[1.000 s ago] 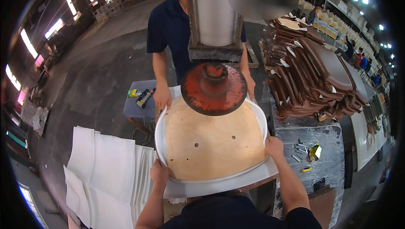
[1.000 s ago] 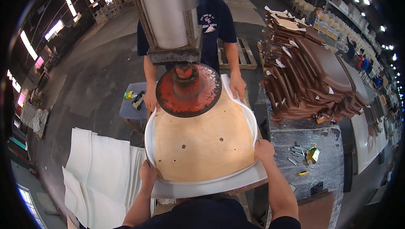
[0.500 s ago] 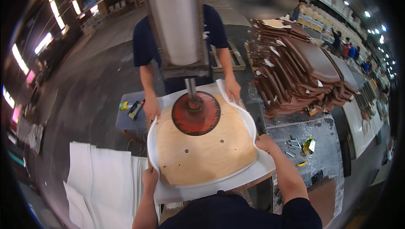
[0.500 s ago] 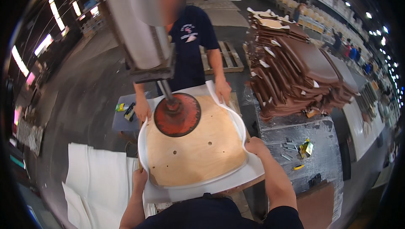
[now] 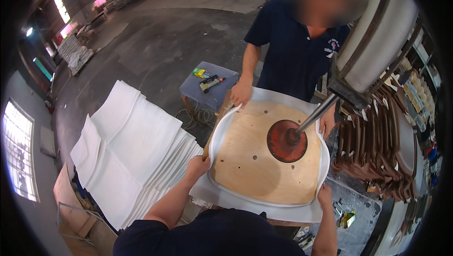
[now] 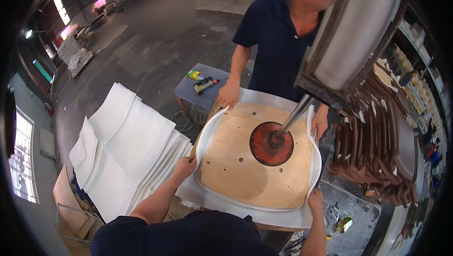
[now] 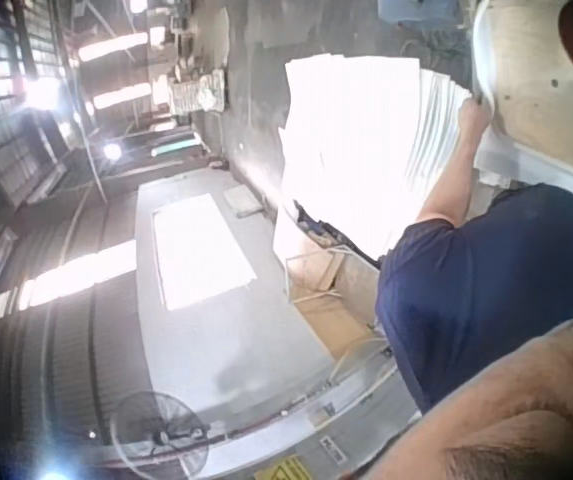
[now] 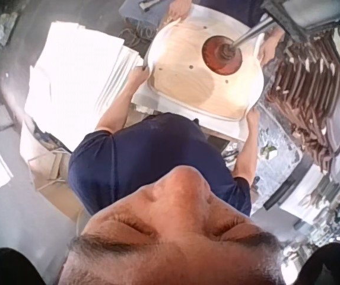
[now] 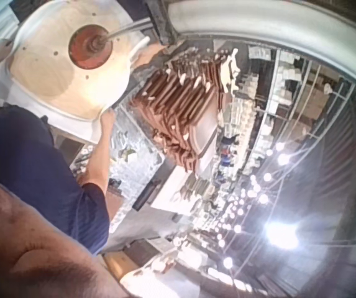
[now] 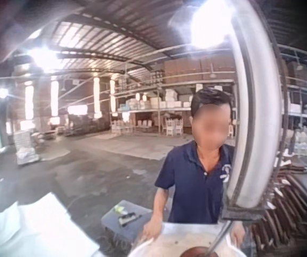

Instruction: The person staples fabric to a wooden frame using a pneumatic staple gun while a coworker assists by holding the frame and applying staples. They repeatedly pull and secure the fabric around the edges of the frame, then place a white sheet over the assembly and continue stapling.

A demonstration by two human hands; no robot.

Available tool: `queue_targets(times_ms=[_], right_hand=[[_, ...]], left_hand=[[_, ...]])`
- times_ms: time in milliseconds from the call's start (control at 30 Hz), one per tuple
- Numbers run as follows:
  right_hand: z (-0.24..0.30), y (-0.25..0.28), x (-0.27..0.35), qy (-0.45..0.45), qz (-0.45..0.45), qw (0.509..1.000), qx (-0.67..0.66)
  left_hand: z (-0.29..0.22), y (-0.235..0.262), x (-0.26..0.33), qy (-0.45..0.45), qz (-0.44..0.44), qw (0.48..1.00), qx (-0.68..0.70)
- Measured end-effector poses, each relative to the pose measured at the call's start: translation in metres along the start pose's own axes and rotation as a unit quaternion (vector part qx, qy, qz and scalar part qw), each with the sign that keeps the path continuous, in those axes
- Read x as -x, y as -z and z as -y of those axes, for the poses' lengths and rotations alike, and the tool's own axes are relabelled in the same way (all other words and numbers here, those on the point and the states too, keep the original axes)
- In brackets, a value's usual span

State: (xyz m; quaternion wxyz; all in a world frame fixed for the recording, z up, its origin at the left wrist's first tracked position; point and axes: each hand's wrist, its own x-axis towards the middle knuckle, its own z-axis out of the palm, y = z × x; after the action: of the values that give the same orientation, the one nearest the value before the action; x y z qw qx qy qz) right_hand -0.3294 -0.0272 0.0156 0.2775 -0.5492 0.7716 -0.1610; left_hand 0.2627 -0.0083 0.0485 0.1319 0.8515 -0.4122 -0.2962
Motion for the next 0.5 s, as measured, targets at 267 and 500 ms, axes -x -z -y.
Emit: queue_targets(times_ms=[267,500], right_hand=[[0.019,0.028,-0.009,-0.071,0.071,0.995,-0.012],[0.004,0.025,0.004,-0.021,0.008,0.999,-0.029]], left_hand=[[-0.004,-0.005,-0.005,-0.070,-0.007,0.997,0.017],[-0.035,-0.004,0.008,-0.038,-0.015,0.998,0.049]])
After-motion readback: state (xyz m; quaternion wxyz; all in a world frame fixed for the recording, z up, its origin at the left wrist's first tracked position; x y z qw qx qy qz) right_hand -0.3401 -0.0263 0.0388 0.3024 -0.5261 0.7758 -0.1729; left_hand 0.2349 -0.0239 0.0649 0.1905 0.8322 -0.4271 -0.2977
